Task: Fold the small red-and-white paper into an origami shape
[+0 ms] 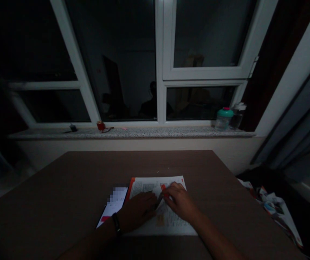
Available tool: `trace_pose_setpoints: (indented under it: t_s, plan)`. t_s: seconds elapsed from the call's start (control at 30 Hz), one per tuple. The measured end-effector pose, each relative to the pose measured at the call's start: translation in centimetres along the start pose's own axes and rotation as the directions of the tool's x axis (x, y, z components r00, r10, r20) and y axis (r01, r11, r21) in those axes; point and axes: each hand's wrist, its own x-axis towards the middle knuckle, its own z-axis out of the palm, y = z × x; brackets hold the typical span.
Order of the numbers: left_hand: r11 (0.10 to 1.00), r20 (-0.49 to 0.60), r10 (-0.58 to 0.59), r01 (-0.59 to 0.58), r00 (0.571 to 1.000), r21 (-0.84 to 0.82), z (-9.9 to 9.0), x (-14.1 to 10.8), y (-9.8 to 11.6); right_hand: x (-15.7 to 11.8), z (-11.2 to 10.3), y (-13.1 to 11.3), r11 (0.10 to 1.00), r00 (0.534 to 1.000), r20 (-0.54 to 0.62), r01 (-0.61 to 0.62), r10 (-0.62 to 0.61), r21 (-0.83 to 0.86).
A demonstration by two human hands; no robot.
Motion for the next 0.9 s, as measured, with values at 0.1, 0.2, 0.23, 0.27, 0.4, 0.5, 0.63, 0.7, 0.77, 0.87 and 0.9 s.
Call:
trace_pose_setpoints:
  t_s: [0.1, 0.2, 0.23, 0.27, 0.4, 0.5, 0.63, 0.7, 0.77, 0.87, 0.9]
  plan:
    - [1.000, -0.006, 0.026, -0.026, 1.000, -0.003, -0.1, -0.1, 0.3, 0.1, 0.5, 0.4, 0.998, 0.997, -0.040, -0.063, 0.063, -0.001]
    - [0.995, -0.005, 0.095, -0.095, 0.995, 0.005, 0.0, -0.1, 0.3, 0.2, 0.8, 0.6, 0.997, 0.994, -0.070, -0.081, 0.082, 0.014]
    - [0.994, -0.002, 0.113, -0.113, 0.994, 0.011, 0.1, -0.1, 0.2, 0.3, 0.9, 0.7, 0.997, 0.994, -0.077, -0.082, 0.083, 0.016]
    - [0.992, 0.000, 0.123, -0.123, 0.992, 0.018, 0.1, -0.1, 0.2, 0.4, 1.0, 0.7, 0.997, 0.993, -0.082, -0.080, 0.081, 0.013]
    - [0.991, -0.010, 0.124, -0.123, 0.992, 0.046, 0.2, 0.0, 0.1, 0.7, 1.1, 0.7, 0.998, 0.994, -0.102, -0.047, 0.043, -0.032]
    - [0.993, -0.027, 0.102, -0.100, 0.994, 0.056, 0.2, 0.0, 0.1, 0.8, 1.0, 0.5, 0.997, 0.992, -0.127, -0.032, 0.023, -0.073]
    - [0.997, -0.066, 0.024, -0.019, 0.998, 0.077, 0.5, 0.0, 0.0, 0.6, 0.5, -0.1, 0.997, 0.995, -0.099, -0.017, 0.010, -0.076]
    - [0.997, -0.084, 0.001, 0.005, 0.996, 0.078, 0.7, 0.0, -0.1, 0.4, 0.4, -0.4, 0.998, 0.999, -0.042, 0.019, -0.021, -0.055]
    - [0.997, -0.083, -0.006, 0.012, 0.997, 0.074, 0.8, 0.0, -0.1, 0.3, 0.3, -0.6, 0.998, 0.998, 0.014, 0.053, -0.053, -0.040]
    - [0.999, -0.082, -0.011, 0.016, 0.997, 0.051, 0.9, 0.0, -0.1, 0.3, 0.4, -0.6, 0.996, 0.996, 0.057, 0.072, -0.070, -0.046]
    - [0.999, -0.088, -0.023, 0.026, 0.996, 0.037, 0.9, 0.0, -0.2, 0.3, 0.4, -0.6, 0.996, 0.996, 0.066, 0.069, -0.065, -0.051]
